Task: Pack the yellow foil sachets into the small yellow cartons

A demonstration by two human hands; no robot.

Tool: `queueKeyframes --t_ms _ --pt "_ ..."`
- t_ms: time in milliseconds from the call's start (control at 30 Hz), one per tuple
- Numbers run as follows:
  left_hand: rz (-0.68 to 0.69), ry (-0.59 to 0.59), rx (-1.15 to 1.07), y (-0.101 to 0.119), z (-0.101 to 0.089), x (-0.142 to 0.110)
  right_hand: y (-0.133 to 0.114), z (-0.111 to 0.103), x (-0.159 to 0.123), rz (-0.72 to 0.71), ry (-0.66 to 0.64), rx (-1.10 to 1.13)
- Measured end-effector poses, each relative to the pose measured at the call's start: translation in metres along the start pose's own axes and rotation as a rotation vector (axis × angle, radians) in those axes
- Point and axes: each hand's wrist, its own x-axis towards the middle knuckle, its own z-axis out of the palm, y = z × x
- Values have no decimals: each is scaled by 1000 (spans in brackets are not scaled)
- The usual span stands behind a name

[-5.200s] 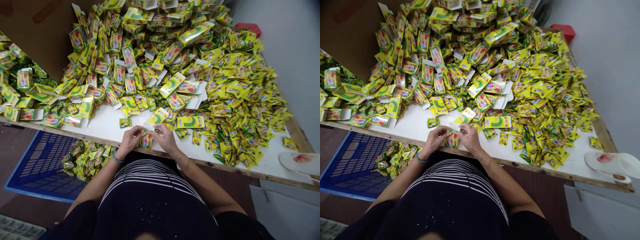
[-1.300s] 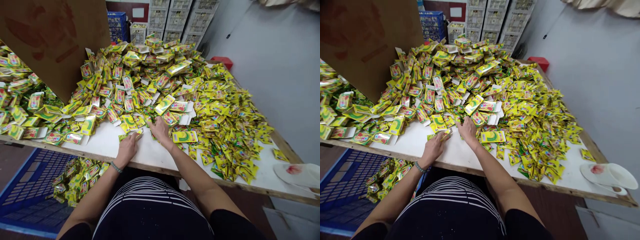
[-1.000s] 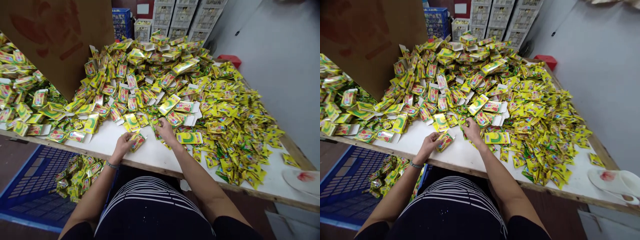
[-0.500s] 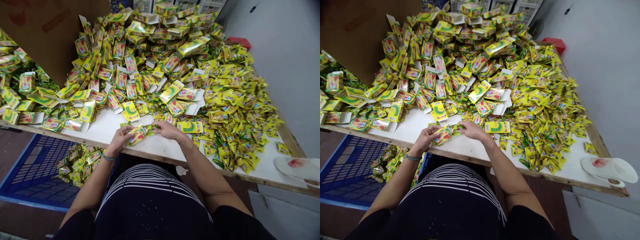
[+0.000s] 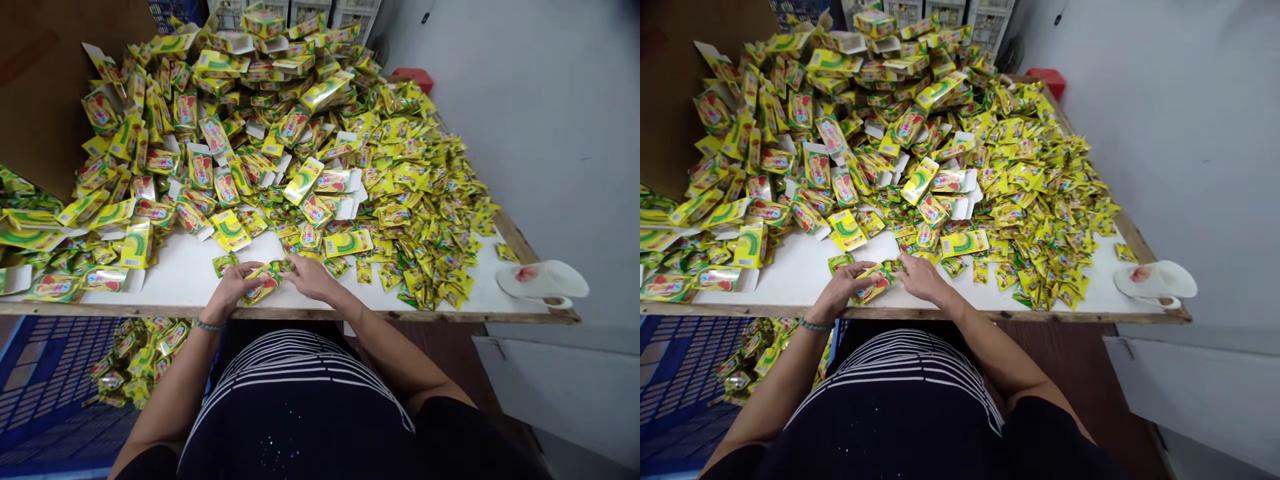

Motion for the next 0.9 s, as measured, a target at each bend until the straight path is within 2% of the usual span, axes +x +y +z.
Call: queueKeyframes --t_ms 133,200,300,400,500,600,667,733,833,900 --pt "-7 112 -145 -3 5 5 11 -25 9 -30 249 -184" --pt "-15 134 -188 -4 4 6 15 -36 10 -44 225 -331" --pt "-30 140 -251 -5 4 5 18 -39 1 -24 68 -531" --pt "-30 125 -282 -7 6 5 24 -25 -11 -37 17 -654" --pt "-6 105 -284 -9 8 6 32 -9 -15 -25 74 -658" --pt "1 104 -313 -12 8 5 38 -7 -12 -19 218 -476" --pt "-6 98 -342 -13 7 4 38 -11 -8 -10 353 -192" --pt "-8 85 -360 -14 6 3 35 -14 -2 33 444 197" --pt "-14 68 -374 -13 5 2 27 -10 9 103 441 690" --pt "-26 58 -379 -11 5 1 22 -1 16 122 382 836"
